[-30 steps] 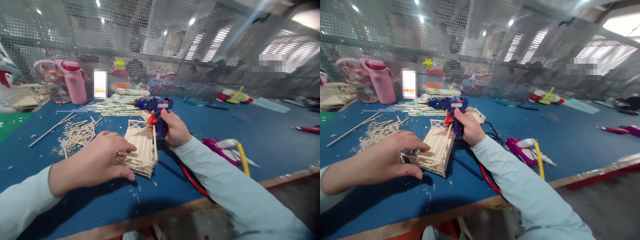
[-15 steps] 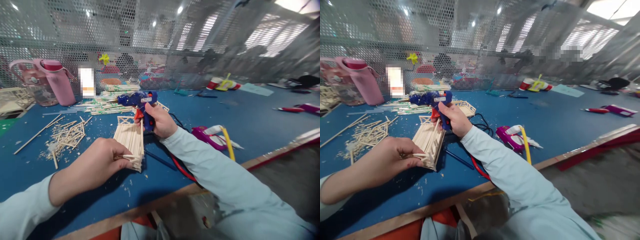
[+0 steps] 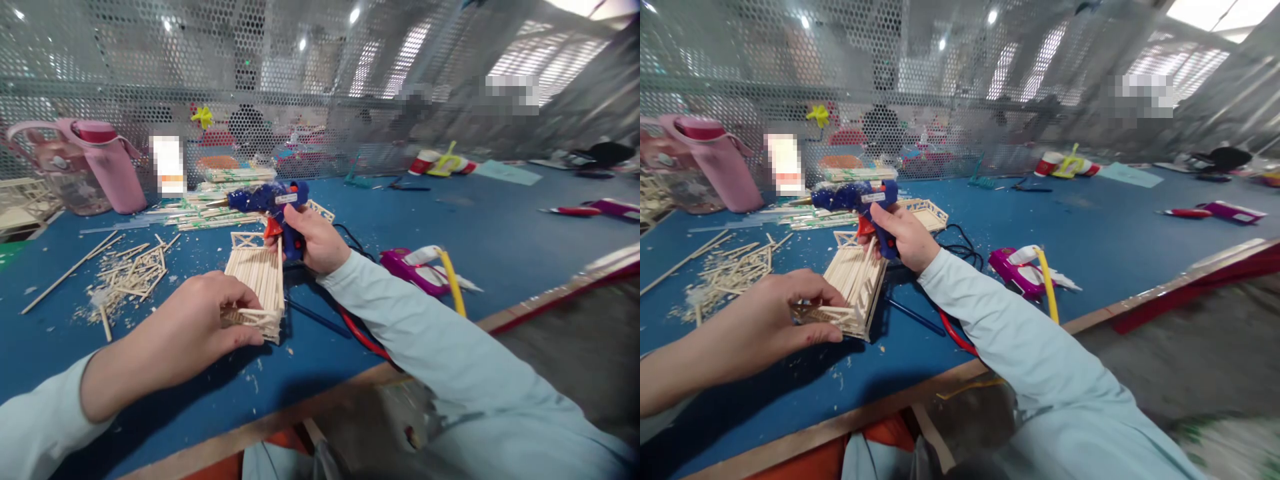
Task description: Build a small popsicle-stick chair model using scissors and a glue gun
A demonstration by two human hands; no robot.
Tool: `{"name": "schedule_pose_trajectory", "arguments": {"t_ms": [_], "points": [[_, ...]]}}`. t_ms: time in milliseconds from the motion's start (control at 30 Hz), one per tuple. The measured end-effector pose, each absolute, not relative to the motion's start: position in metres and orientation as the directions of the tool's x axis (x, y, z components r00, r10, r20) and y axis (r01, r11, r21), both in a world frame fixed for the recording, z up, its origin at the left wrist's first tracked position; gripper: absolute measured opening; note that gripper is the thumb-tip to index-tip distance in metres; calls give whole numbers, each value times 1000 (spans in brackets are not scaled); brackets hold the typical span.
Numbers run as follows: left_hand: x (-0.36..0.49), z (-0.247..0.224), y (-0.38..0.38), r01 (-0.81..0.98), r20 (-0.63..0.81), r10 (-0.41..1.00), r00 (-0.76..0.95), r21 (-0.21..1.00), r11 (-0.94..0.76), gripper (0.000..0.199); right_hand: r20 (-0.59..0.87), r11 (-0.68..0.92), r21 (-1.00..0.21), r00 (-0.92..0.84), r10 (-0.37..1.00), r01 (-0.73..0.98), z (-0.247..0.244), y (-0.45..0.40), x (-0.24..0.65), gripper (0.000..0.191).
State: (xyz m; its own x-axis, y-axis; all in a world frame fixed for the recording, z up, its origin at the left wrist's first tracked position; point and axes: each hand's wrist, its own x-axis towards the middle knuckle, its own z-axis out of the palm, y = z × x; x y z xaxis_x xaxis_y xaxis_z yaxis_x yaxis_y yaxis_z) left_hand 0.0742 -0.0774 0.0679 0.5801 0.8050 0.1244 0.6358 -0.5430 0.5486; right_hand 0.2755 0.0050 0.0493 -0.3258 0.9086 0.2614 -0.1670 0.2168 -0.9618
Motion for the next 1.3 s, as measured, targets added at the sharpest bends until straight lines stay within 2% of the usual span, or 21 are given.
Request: {"name": "schedule_pose_trajectory", "arguments": {"t_ms": [67, 467, 600, 733, 767, 900, 1000, 1167, 1300], "points": [[75, 68, -77, 631, 110, 801, 588, 557, -540, 14, 257, 214, -963, -328, 909, -164, 49, 5, 275, 47], [77, 65, -73, 586, 93, 785, 613, 613, -530, 17, 254, 205, -962, -315, 915, -179, 51, 4, 275, 45], [74, 66, -73, 623, 107, 785, 610, 547, -558, 19, 242, 193, -965, -321, 916, -177, 51, 4, 275, 47], [58, 60, -73, 673, 179, 808, 561, 470, -572, 60, 250, 194, -962, -323, 913, -193, 50, 5, 276, 51], [53, 56, -73, 683, 189, 823, 536, 476, -554, 61, 249, 193, -961, -324, 913, -197, 50, 5, 276, 51], [36, 37, -72, 674, 81, 885, 458, 618, -405, 32, 235, 180, -965, -322, 917, -192, 50, 4, 275, 53], [29, 34, -69, 601, 43, 892, 450, 724, -339, 26, 233, 190, -966, -271, 934, -175, 53, 4, 274, 51], [18, 49, -47, 550, 206, 949, 240, 776, -308, 23, 316, 286, -939, -152, 937, -191, 57, 8, 272, 49], [6, 47, -19, 617, 311, 947, 79, 731, -292, 17, 280, 244, -952, -203, 938, -185, 51, 13, 264, 49]]}}
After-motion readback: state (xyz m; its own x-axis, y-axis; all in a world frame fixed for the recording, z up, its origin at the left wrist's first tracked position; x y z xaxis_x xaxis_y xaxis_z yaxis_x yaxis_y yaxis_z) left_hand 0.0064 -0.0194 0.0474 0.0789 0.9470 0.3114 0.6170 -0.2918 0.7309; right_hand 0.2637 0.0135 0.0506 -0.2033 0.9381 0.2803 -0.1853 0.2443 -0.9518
